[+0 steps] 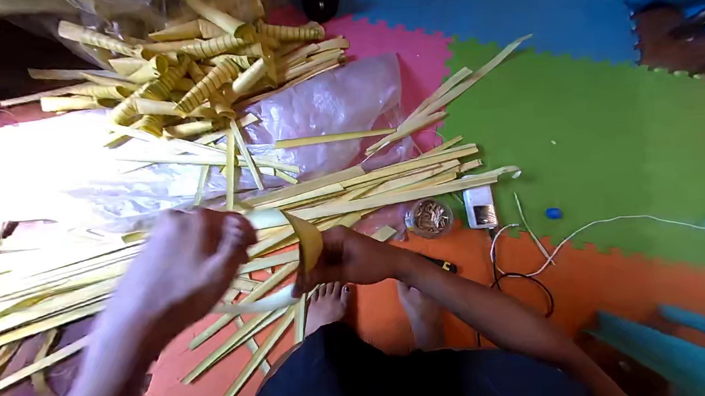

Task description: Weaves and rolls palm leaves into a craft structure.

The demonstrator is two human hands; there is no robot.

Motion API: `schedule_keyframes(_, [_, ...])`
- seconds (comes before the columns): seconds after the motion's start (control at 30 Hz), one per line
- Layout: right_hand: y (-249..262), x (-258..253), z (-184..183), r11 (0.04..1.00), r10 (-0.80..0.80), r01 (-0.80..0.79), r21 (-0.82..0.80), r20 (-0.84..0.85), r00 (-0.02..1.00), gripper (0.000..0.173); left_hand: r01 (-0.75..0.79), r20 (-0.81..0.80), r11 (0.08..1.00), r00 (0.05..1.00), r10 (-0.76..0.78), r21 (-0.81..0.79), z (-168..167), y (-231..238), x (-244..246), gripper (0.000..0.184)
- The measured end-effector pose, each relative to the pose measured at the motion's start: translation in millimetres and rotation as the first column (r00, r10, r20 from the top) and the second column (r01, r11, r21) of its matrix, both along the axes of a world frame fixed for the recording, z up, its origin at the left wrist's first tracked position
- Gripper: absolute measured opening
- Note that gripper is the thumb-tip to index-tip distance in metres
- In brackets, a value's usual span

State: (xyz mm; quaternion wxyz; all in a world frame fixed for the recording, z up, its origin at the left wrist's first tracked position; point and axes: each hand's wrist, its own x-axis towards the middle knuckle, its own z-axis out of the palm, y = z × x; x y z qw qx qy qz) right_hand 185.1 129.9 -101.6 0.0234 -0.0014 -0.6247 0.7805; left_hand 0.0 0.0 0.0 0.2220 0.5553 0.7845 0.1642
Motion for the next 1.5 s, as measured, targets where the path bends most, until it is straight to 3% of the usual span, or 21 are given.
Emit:
schedule_keyframes(0.07, [-2,12,-12,0.995,0.051,-0.057,0.080,0.074,0.996,0.016,0.052,0.247,0.992,0.969,-0.021,-0.118,-31,15,19,0.057])
schedule_keyframes(0.1, [-7,17,-21,0.988,0.067,-0.078,0.131,0.081,0.994,0.018,0.073,0.447,0.991,0.894,-0.015,-0.112,-51,22,25,0.061])
schedule_keyframes(0.13, [-14,21,-33,0.983,0.076,-0.084,0.163,0.056,0.996,0.019,0.053,0.688,0.996,0.726,0.015,-0.077,-70,29,32,0.069])
schedule_keyframes(0.17, [-20,25,-46,0.982,0.079,-0.084,0.170,0.034,0.996,0.019,-0.001,0.876,0.999,0.480,0.038,-0.043,-86,39,40,0.079])
schedule_keyframes(0.23, [-32,32,-72,0.983,0.101,-0.109,0.145,0.063,0.993,0.020,-0.088,0.997,0.995,0.054,0.047,-0.042,-94,59,53,0.090])
schedule_keyframes(0.27, [-36,34,-80,0.980,0.117,-0.131,0.147,0.102,0.988,0.019,-0.108,1.000,0.994,-0.028,0.013,-0.016,-91,68,56,0.080])
schedule_keyframes(0.33, [-41,39,-89,0.971,0.102,-0.136,0.195,0.175,0.979,0.021,-0.203,0.996,0.975,0.009,-0.088,0.088,-80,85,61,0.046])
schedule_keyframes(0.37, [-40,42,-86,0.966,0.075,-0.125,0.226,0.217,0.973,0.027,-0.238,0.983,0.957,0.117,-0.143,0.168,-73,94,64,0.042])
schedule_keyframes(0.4, [-37,46,-79,0.963,0.036,-0.103,0.248,0.261,0.965,0.038,-0.239,0.934,0.936,0.309,-0.180,0.259,-66,100,67,0.042])
schedule_keyframes(0.47, [-20,56,-58,0.971,-0.109,0.038,0.235,0.297,0.949,0.061,-0.112,0.534,0.905,0.834,-0.139,0.411,-60,103,75,0.040])
schedule_keyframes(0.5, [-7,64,-50,0.959,-0.230,0.170,0.228,0.275,0.934,0.061,-0.022,0.219,0.922,0.973,-0.069,0.387,-61,103,83,0.036])
schedule_keyframes(0.53, [6,73,-45,0.917,-0.383,0.340,0.210,0.221,0.897,0.058,0.034,-0.012,0.946,0.999,-0.032,0.323,-68,103,92,0.039])
schedule_keyframes(0.6, [33,91,-39,0.707,-0.706,0.689,0.157,0.115,0.699,0.049,0.121,-0.225,0.970,0.972,-0.072,0.209,-98,101,110,0.046])
schedule_keyframes(0.67, [58,110,-27,0.488,-0.871,0.863,0.132,0.019,0.490,0.032,0.229,-0.298,0.945,0.942,-0.154,0.234,-128,96,127,0.044])
schedule_keyframes(0.77, [60,124,-20,0.297,-0.948,0.925,0.239,-0.042,0.315,0.017,0.310,-0.052,0.884,0.948,-0.313,0.350,-141,97,142,0.048])
schedule_keyframes(0.87, [43,124,-23,0.282,-0.944,0.917,0.282,-0.091,0.319,0.025,0.224,0.382,0.887,0.840,-0.386,0.403,-124,113,152,0.022])
schedule_keyframes(1.03, [31,127,-13,0.157,-0.966,0.970,0.183,-0.174,0.189,0.031,0.064,0.585,0.898,0.738,-0.336,0.435,-112,124,160,0.008])
schedule_keyframes(1.17, [30,131,-19,-0.017,-0.902,0.970,0.243,-0.422,0.090,0.020,-0.054,0.873,0.952,0.418,-0.253,0.302,-105,125,165,0.015])
schedule_keyframes(1.27, [30,136,-20,-0.135,-0.794,0.907,0.400,-0.591,0.142,0.014,-0.055,0.943,0.970,0.252,-0.217,0.238,-90,122,162,0.023])
schedule_keyframes(1.37, [31,137,-15,-0.192,-0.717,0.855,0.482,-0.664,0.214,0.009,-0.050,0.938,0.955,0.208,-0.275,0.291,-87,118,159,0.020])
schedule_keyframes(1.5, [34,140,-11,-0.234,-0.622,0.804,0.547,-0.720,0.309,0.006,-0.026,0.878,0.924,0.326,-0.352,0.381,-92,116,157,0.016])
